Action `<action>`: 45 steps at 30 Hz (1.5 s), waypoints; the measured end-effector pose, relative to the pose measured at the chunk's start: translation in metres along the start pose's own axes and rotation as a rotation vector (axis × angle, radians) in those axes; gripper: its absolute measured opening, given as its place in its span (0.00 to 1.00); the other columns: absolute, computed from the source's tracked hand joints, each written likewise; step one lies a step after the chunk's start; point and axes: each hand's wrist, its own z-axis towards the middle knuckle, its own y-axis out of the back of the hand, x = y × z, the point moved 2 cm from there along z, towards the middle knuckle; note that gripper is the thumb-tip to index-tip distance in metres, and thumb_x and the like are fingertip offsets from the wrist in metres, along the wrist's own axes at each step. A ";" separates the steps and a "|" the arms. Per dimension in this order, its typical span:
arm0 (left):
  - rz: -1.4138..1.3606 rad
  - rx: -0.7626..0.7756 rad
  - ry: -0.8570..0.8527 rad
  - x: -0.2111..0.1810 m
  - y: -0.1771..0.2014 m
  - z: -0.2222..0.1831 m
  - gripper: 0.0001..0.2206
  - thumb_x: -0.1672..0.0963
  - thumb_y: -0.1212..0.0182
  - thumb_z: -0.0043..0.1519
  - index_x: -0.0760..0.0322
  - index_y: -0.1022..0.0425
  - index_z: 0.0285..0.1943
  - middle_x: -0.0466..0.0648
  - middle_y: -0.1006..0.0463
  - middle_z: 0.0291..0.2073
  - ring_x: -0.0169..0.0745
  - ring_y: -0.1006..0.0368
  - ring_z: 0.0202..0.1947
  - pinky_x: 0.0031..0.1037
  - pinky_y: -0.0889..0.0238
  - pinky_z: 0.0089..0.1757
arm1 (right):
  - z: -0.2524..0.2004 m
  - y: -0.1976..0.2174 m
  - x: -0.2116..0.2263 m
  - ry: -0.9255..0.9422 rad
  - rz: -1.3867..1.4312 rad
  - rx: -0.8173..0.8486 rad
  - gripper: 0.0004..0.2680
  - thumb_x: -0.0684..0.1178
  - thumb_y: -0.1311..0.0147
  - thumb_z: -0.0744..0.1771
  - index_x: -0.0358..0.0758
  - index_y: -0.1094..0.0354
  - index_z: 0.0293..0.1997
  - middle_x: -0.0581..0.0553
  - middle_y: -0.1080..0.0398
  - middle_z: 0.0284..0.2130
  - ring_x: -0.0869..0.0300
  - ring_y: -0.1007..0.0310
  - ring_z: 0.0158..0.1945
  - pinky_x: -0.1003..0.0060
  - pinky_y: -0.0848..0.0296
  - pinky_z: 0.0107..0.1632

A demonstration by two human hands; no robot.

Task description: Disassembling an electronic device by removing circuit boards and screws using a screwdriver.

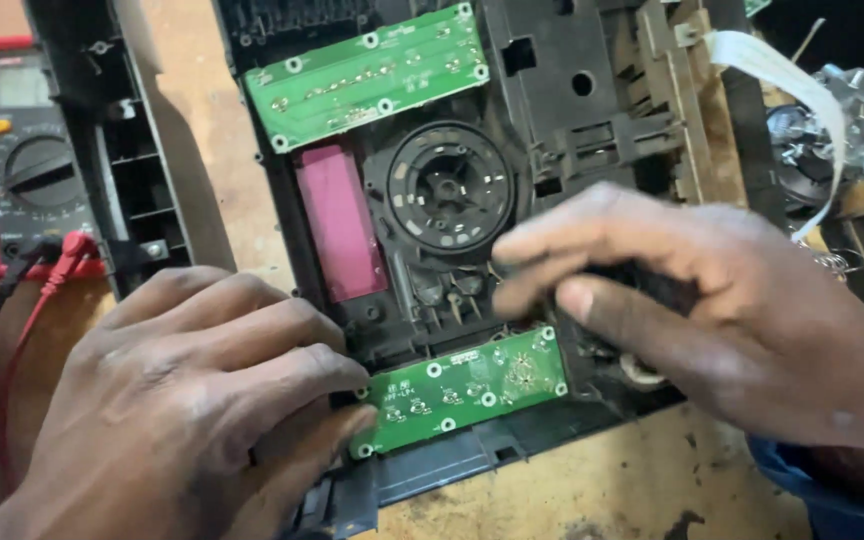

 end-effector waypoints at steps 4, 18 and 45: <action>0.006 -0.005 0.070 -0.003 0.001 0.003 0.07 0.48 0.37 0.60 0.46 0.20 0.32 0.33 0.20 0.30 0.38 0.27 0.34 0.34 0.37 0.43 | -0.001 0.004 -0.006 -0.053 -0.076 -0.026 0.15 0.63 0.47 0.65 0.61 0.22 0.53 0.59 0.20 0.55 0.65 0.20 0.56 0.51 0.25 0.53; 0.013 -0.003 0.032 -0.001 0.002 0.000 0.08 0.48 0.38 0.62 0.47 0.20 0.34 0.34 0.22 0.31 0.39 0.29 0.35 0.35 0.39 0.42 | -0.001 -0.013 -0.013 -0.100 -0.264 -0.025 0.11 0.59 0.38 0.61 0.64 0.16 0.46 0.59 0.26 0.57 0.63 0.24 0.57 0.50 0.26 0.51; 0.071 0.007 0.005 -0.002 0.000 0.003 0.08 0.48 0.39 0.63 0.46 0.22 0.34 0.34 0.22 0.32 0.41 0.28 0.36 0.36 0.38 0.42 | 0.003 -0.019 -0.006 -0.088 -0.195 -0.009 0.06 0.57 0.46 0.65 0.55 0.25 0.35 0.59 0.20 0.37 0.65 0.29 0.55 0.54 0.30 0.51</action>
